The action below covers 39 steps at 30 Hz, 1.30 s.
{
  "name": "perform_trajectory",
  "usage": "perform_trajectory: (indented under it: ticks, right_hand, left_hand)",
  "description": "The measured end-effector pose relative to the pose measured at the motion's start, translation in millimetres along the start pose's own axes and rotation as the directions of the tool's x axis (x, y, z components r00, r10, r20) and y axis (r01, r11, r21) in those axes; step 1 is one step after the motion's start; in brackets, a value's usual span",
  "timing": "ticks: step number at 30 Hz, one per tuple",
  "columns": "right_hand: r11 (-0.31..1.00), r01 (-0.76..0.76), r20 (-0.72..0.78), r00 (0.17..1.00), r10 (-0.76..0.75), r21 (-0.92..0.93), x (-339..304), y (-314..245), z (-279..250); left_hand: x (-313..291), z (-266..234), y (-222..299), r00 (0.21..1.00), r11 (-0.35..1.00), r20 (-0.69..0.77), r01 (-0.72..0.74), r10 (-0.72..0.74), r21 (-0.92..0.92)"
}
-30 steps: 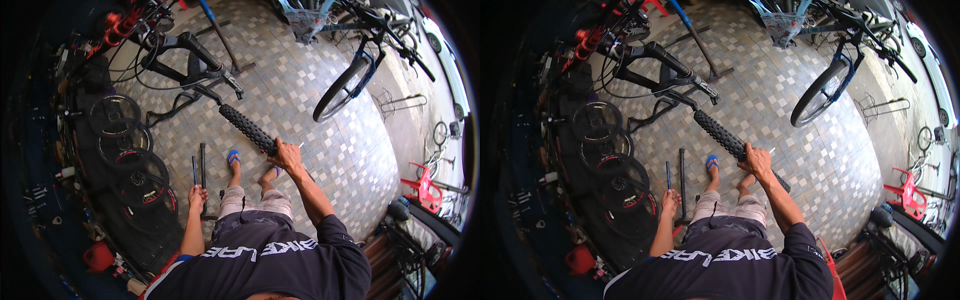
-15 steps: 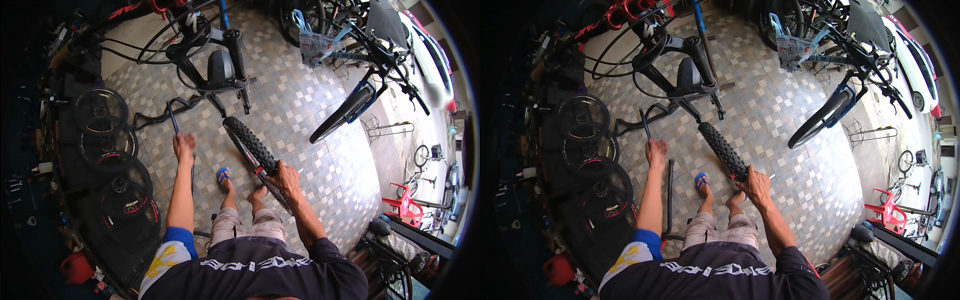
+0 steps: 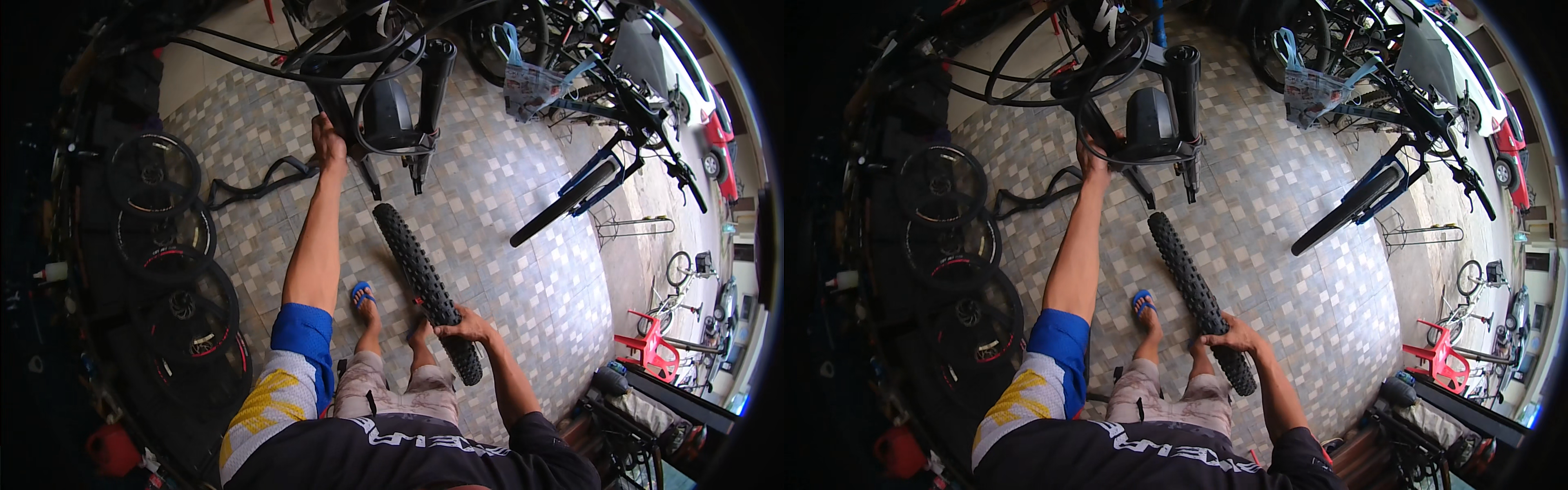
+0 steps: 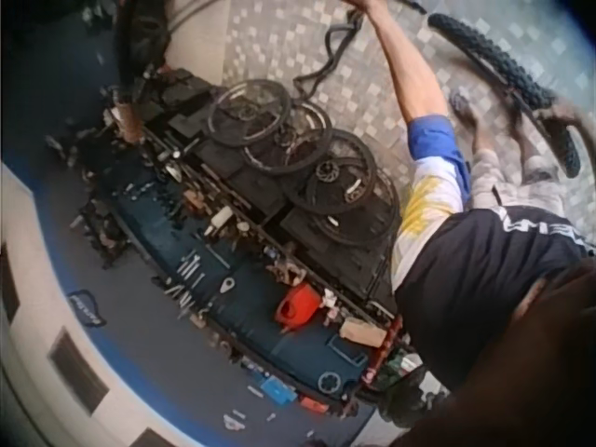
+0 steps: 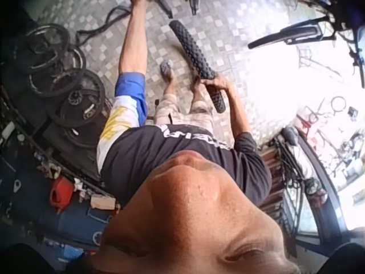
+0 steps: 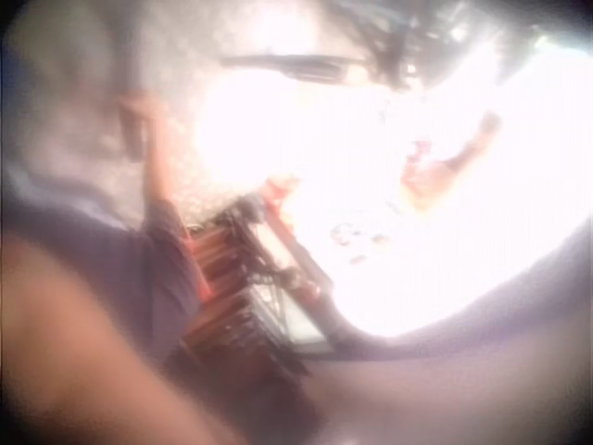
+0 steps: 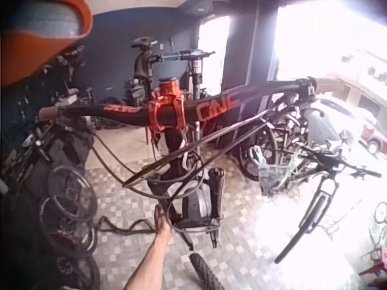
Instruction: The person installs the rear wheel onto a mountain bike frame using a hex wrench, then attaches the saddle and adjusts the handlebar stem. The person uses tools to tighten bolts and align components.
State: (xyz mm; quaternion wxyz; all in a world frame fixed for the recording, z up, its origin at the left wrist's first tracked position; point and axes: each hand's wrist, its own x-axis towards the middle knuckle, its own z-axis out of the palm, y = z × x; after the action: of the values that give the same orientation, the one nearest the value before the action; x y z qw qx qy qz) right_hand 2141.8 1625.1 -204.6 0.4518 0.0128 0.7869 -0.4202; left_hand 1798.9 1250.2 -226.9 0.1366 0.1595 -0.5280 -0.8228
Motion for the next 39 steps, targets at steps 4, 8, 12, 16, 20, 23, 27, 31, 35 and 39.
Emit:
perform_trajectory:
  ticks: [4, 8, 12, 16, 20, 23, 27, 31, 35, 39]
  right_hand:
    - [0.959, -0.068, 0.04, 0.997, 0.059, 0.274, 9, 6, 18]
    - [0.911, -0.19, 0.089, 0.982, 0.169, 0.365, -2, -7, 27]
    - [0.941, -0.141, 0.048, 0.99, 0.132, 0.308, -10, -4, 23]
    - [0.974, -0.121, -0.024, 0.991, 0.128, 0.192, -23, -16, 9]
    - [0.959, -0.197, 0.03, 0.98, 0.195, 0.205, -40, -45, -12]
    - [0.955, -0.218, 0.026, 0.976, 0.217, 0.201, -53, -56, -16]
    - [0.924, -0.287, 0.034, 0.957, 0.288, 0.254, -73, -80, -26]
    - [0.941, -0.268, -0.047, 0.958, 0.283, 0.207, -77, -54, -26]
    - [0.973, -0.188, -0.155, 0.966, 0.209, 0.135, -47, -51, -34]
    - [0.985, -0.085, -0.146, 0.984, 0.107, 0.149, -4, -55, -41]
  left_hand:
    - [-35, 36, 25, 0.993, 0.999, -0.112, 0.028, -0.031, -0.032]
    - [-46, 39, 33, 0.972, 0.994, -0.237, -0.015, -0.011, -0.107]
    - [-32, 20, 16, 0.956, 0.995, -0.28, -0.076, 0.091, 0.063]
    - [-33, 28, 7, 0.964, 0.998, -0.258, -0.066, 0.06, -0.017]
    - [-29, 18, -4, 0.936, 0.98, -0.308, -0.127, 0.17, 0.156]
    - [-33, 28, 4, 0.957, 0.995, -0.271, -0.092, 0.101, 0.047]
    - [-41, 30, 13, 0.944, 0.991, -0.313, -0.073, 0.105, 0.114]
    - [-46, 35, 24, 0.952, 0.998, -0.303, -0.023, 0.037, 0.052]
    - [-48, 41, 22, 0.956, 0.997, -0.291, -0.022, 0.041, 0.07]
    - [-28, 22, 2, 0.949, 0.995, -0.3, -0.088, 0.098, 0.046]
